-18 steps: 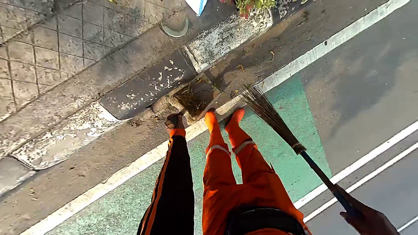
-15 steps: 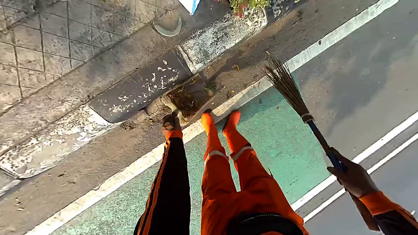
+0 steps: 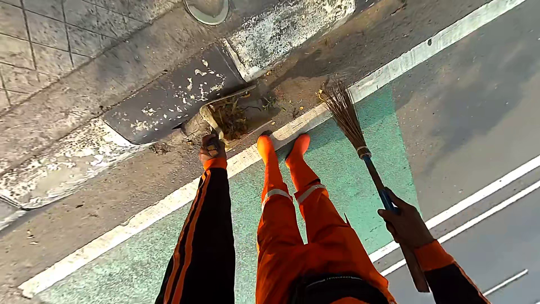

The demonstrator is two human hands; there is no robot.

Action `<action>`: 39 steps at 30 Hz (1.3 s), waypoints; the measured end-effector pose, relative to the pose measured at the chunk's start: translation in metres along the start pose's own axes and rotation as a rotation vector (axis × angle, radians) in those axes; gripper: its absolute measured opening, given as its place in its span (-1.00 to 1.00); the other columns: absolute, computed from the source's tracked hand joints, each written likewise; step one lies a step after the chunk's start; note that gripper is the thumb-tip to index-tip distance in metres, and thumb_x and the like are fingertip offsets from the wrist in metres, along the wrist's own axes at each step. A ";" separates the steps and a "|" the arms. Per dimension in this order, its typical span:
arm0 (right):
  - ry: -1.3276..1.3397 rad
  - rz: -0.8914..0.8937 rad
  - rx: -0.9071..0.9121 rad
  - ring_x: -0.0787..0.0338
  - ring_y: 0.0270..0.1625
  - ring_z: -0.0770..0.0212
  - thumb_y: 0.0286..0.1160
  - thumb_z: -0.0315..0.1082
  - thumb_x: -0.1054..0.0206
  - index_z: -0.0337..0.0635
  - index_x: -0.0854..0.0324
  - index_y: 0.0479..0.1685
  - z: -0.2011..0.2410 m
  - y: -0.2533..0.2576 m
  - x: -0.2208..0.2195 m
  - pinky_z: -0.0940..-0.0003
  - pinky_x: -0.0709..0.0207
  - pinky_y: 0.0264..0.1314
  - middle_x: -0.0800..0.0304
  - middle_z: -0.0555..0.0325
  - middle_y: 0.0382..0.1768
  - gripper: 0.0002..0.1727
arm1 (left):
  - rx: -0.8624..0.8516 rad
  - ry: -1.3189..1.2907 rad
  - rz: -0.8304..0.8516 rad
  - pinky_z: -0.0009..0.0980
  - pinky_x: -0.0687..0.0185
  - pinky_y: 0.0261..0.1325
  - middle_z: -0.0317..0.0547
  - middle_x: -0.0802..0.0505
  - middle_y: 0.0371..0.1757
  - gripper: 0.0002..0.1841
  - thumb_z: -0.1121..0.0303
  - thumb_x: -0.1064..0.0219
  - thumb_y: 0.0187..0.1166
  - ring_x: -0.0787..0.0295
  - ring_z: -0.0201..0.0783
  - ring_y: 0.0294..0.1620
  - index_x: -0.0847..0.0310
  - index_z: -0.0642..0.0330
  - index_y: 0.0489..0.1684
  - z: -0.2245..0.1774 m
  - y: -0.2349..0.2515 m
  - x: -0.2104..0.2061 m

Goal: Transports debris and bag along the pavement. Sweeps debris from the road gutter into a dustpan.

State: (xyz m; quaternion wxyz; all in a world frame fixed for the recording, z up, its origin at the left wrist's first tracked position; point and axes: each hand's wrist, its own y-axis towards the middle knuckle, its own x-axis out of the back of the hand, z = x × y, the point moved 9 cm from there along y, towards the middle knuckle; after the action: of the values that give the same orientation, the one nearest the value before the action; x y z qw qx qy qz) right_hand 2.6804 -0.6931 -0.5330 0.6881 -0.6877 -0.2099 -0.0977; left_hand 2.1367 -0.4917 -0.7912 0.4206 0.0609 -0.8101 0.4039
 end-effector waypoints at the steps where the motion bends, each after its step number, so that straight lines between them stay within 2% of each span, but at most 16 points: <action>1: 0.061 -0.008 -0.033 -0.43 -0.81 0.29 0.58 -0.50 -0.37 0.05 0.06 0.95 -0.003 0.005 -0.019 0.37 -0.38 -0.82 -0.59 0.05 -0.56 -0.06 | 0.003 0.031 0.018 0.26 -0.52 0.44 0.21 -0.82 0.30 -0.55 0.27 -0.44 0.56 -0.75 0.20 0.35 -0.63 0.00 0.45 0.003 0.001 0.001; 5: -0.022 0.224 0.000 -0.53 -0.69 0.24 0.51 -0.47 -0.38 0.03 0.08 0.96 0.023 0.020 -0.114 0.30 -0.51 -0.63 -0.71 -0.04 -0.34 -0.02 | -0.014 0.029 0.017 0.25 -0.57 0.38 0.25 -0.83 0.25 -0.55 0.31 -0.44 0.54 -0.79 0.24 0.28 -0.63 0.03 0.44 0.001 -0.001 -0.002; 7: -0.127 0.352 0.068 -0.58 -0.61 0.19 0.48 -0.42 -0.40 0.09 0.01 0.94 0.028 -0.004 -0.130 0.23 -0.59 -0.53 -0.75 -0.09 -0.17 -0.03 | -0.017 0.033 0.015 0.26 -0.56 0.39 0.26 -0.83 0.26 -0.55 0.31 -0.42 0.56 -0.78 0.24 0.29 -0.62 0.04 0.45 0.002 -0.006 -0.005; 11: -0.212 0.260 0.137 -0.52 -0.69 0.22 0.37 -0.39 -0.49 0.18 -0.20 0.88 0.019 -0.046 -0.077 0.21 -0.52 -0.61 -0.74 -0.01 -0.35 -0.06 | -0.040 0.022 -0.026 0.20 -0.56 0.44 0.22 -0.83 0.27 -0.55 0.32 -0.43 0.54 -0.78 0.18 0.33 -0.64 0.11 0.43 0.003 -0.005 -0.001; 14: -0.279 0.075 0.189 -0.55 -0.65 0.15 0.43 -0.43 -0.44 0.17 -0.12 0.91 0.044 -0.028 -0.062 0.12 -0.54 -0.58 -0.75 -0.09 -0.23 -0.05 | 0.057 0.024 -0.039 0.24 -0.55 0.41 0.23 -0.83 0.27 -0.56 0.28 -0.41 0.57 -0.77 0.21 0.33 -0.64 0.06 0.44 0.002 -0.012 0.005; 16: -0.402 0.049 0.221 -0.73 -0.40 0.04 0.50 -0.44 -0.35 0.07 0.03 0.95 0.084 0.001 -0.087 0.03 -0.67 -0.28 -0.77 -0.19 0.06 -0.05 | 0.105 0.012 -0.042 0.28 -0.54 0.39 0.25 -0.83 0.27 -0.56 0.27 -0.40 0.59 -0.76 0.26 0.32 -0.62 0.03 0.45 -0.001 -0.015 0.005; 17: -0.485 0.081 0.226 -0.82 -0.15 -0.02 0.52 -0.44 -0.31 0.02 0.10 0.96 0.102 0.010 -0.107 -0.01 -0.69 -0.02 -0.75 -0.21 0.22 -0.05 | 0.118 0.007 -0.047 0.28 -0.56 0.37 0.23 -0.84 0.26 -0.56 0.27 -0.39 0.58 -0.78 0.25 0.30 -0.63 0.02 0.45 -0.001 -0.016 0.003; 19: -0.666 0.201 0.271 -0.79 0.31 -0.07 0.52 -0.45 -0.24 -0.03 0.16 0.96 0.117 0.011 -0.157 -0.03 -0.58 0.42 -0.69 -0.19 0.43 -0.05 | 0.130 -0.003 -0.053 0.26 -0.58 0.35 0.20 -0.85 0.24 -0.56 0.29 -0.41 0.57 -0.80 0.23 0.28 -0.64 0.01 0.45 -0.002 -0.018 0.003; 21: -0.835 0.328 0.317 -0.76 0.37 -0.13 0.53 -0.44 -0.22 0.00 0.20 0.97 0.106 -0.010 -0.197 -0.07 -0.54 0.49 -0.72 -0.20 0.38 -0.04 | 0.145 -0.012 -0.040 0.22 -0.58 0.38 0.16 -0.86 0.25 -0.57 0.26 -0.41 0.59 -0.80 0.18 0.30 -0.65 0.00 0.44 -0.002 -0.015 0.003; 23: -0.908 0.418 0.329 -0.81 0.26 -0.19 0.53 -0.41 -0.23 0.09 0.20 0.98 0.084 -0.038 -0.206 -0.14 -0.60 0.37 -0.79 -0.21 0.25 -0.03 | 0.139 -0.028 -0.033 0.23 -0.58 0.37 0.16 -0.86 0.25 -0.57 0.25 -0.42 0.58 -0.80 0.17 0.29 -0.65 -0.01 0.44 0.003 -0.010 0.003; 26: -0.847 0.489 0.342 -0.84 0.16 -0.19 0.54 -0.41 -0.26 0.14 0.09 0.97 0.055 -0.076 -0.168 -0.17 -0.63 0.32 -0.81 -0.22 0.22 -0.06 | 0.131 -0.029 0.009 0.27 -0.54 0.40 0.17 -0.84 0.27 -0.58 0.23 -0.41 0.59 -0.77 0.20 0.33 -0.64 -0.01 0.44 0.009 -0.007 0.013; 29: -0.713 0.436 0.326 -0.86 0.13 -0.14 0.46 -0.36 -0.44 0.23 -0.12 0.91 0.031 -0.113 -0.091 -0.16 -0.65 0.30 -0.83 -0.18 0.22 -0.07 | 0.088 -0.055 0.023 0.28 -0.51 0.45 0.21 -0.82 0.31 -0.57 0.22 -0.43 0.59 -0.74 0.22 0.36 -0.65 0.04 0.43 0.014 -0.009 0.022; 32: -0.517 0.364 0.285 -0.87 0.15 -0.11 0.36 -0.39 -0.53 0.08 -0.23 0.86 0.002 -0.149 -0.008 -0.20 -0.65 0.30 -0.79 -0.18 0.33 -0.07 | 0.053 -0.127 0.021 0.15 -0.49 0.52 0.21 -0.81 0.31 -0.56 0.25 -0.51 0.54 -0.72 0.13 0.39 -0.66 0.14 0.38 0.009 -0.022 0.034; 33: -0.454 0.339 0.257 -0.87 0.03 -0.09 0.36 -0.40 -0.52 0.02 -0.20 0.87 -0.008 -0.157 0.018 -0.18 -0.68 0.19 -0.81 -0.21 0.27 -0.06 | 0.032 -0.178 0.003 0.10 -0.53 0.49 0.23 -0.83 0.27 -0.56 0.31 -0.54 0.49 -0.75 0.11 0.34 -0.68 0.23 0.33 -0.001 -0.030 0.040; 36: -0.198 0.249 0.170 -0.67 -0.54 0.12 0.42 -0.38 -0.46 -0.04 -0.11 0.90 -0.045 -0.165 0.088 0.08 -0.64 -0.43 -0.80 -0.11 -0.23 -0.06 | 0.004 -0.368 -0.034 0.03 -0.72 0.20 0.28 -0.82 0.16 -0.55 0.45 -0.54 0.45 -0.81 0.06 0.12 -0.62 0.40 0.30 -0.031 -0.055 0.041; 39: 0.162 0.158 0.083 -0.49 -0.72 0.26 0.47 -0.40 -0.41 0.05 -0.02 0.93 -0.093 -0.138 0.142 0.27 -0.48 -0.68 -0.60 0.12 -0.53 -0.04 | 0.029 -0.447 -0.007 0.10 -0.72 0.13 0.38 -0.75 0.25 -0.53 0.47 -0.50 0.52 -0.76 0.13 0.14 -0.55 0.44 0.39 -0.089 -0.080 0.027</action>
State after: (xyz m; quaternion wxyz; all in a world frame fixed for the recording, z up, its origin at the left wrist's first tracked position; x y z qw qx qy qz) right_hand 2.7629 -0.7683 -0.3447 0.7362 -0.6629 -0.1028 -0.0897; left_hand 2.2110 -0.4757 -0.6941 0.2308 0.1578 -0.8771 0.3906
